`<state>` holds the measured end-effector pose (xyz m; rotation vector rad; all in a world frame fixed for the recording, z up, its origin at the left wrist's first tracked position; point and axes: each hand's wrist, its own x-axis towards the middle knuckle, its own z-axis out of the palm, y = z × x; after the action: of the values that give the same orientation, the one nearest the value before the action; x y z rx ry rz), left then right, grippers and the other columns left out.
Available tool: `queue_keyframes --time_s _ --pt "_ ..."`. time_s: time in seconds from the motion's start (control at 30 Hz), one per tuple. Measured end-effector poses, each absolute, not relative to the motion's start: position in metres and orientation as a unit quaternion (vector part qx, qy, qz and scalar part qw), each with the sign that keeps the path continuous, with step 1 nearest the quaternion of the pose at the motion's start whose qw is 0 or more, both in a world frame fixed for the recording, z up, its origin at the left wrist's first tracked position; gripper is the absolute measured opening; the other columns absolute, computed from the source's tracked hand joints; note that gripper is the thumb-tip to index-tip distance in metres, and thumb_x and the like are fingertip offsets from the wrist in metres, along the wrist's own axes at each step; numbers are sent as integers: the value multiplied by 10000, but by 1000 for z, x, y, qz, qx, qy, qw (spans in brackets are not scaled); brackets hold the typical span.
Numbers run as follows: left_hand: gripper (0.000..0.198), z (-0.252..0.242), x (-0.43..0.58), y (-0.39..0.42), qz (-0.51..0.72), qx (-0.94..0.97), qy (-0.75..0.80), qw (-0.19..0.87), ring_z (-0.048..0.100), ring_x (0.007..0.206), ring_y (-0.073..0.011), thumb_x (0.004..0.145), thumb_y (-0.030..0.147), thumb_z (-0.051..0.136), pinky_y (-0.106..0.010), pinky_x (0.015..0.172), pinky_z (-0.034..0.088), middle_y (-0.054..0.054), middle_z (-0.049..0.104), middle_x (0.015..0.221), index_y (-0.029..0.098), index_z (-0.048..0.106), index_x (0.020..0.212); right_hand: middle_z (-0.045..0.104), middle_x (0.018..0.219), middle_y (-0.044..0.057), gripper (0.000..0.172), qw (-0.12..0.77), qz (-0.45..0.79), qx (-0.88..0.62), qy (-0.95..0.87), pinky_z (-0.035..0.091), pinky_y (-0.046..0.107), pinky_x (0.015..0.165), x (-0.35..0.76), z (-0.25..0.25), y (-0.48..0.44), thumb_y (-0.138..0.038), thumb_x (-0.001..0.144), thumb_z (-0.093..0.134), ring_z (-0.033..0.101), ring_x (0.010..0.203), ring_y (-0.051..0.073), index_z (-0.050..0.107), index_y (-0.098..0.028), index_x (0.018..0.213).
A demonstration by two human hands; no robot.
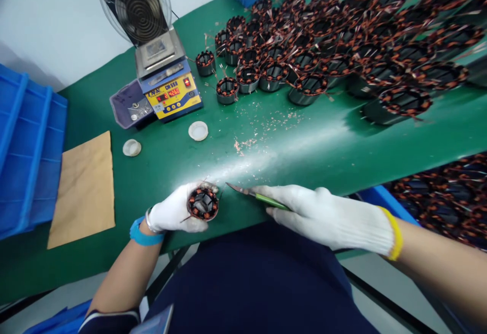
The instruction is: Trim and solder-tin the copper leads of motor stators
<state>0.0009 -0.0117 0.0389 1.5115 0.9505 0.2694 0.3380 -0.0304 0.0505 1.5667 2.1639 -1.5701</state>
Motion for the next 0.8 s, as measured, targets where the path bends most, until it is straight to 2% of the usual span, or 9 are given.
queue_keyframes --time_s 0.17,0.27,0.37,0.5,0.63,0.8 --pt "773 36 -1 -11 121 660 411 617 793 1120 -411 634 517 965 -540 1076 635 -172 833 1199 154 728 1274 731 1562 96 784 18 -517 495 698 569 551 1223 333 53 -25 -634 956 608 688 1447 433 666 -269 1648" --pt "792 34 -3 -10 117 671 408 608 791 1149 -405 620 508 983 -524 1102 629 -154 835 1224 166 730 1288 710 1595 77 811 44 -537 466 702 574 503 1215 330 60 -19 -631 959 607 729 1394 403 606 -292 1695" --pt "782 33 -3 -10 111 677 415 598 786 1181 -412 614 497 992 -508 1119 627 -145 835 1227 176 738 1281 753 1534 85 813 49 -548 450 703 619 476 1145 329 65 -16 -631 985 559 795 1260 376 575 -272 1714" --pt "742 34 -4 -10 95 686 413 591 787 1161 -396 631 476 979 -489 1112 624 -149 825 1225 159 737 1258 826 1386 97 799 21 -553 438 709 618 501 1147 328 66 -17 -638 1009 529 806 1216 383 593 -234 1695" --pt "735 33 -5 -9 83 697 407 584 782 1176 -380 638 467 995 -470 1100 628 -133 823 1272 186 723 1260 786 1471 84 752 -2 -552 435 711 626 476 1137 329 61 -18 -602 1007 578 795 1269 383 624 -251 1671" --pt "754 34 -3 -9 83 681 416 598 773 1227 -391 617 400 1005 -481 1156 601 -124 836 1254 176 723 1280 708 1573 60 695 -28 -562 438 701 563 521 1215 327 60 -17 -506 978 678 736 1387 392 665 -278 1635"
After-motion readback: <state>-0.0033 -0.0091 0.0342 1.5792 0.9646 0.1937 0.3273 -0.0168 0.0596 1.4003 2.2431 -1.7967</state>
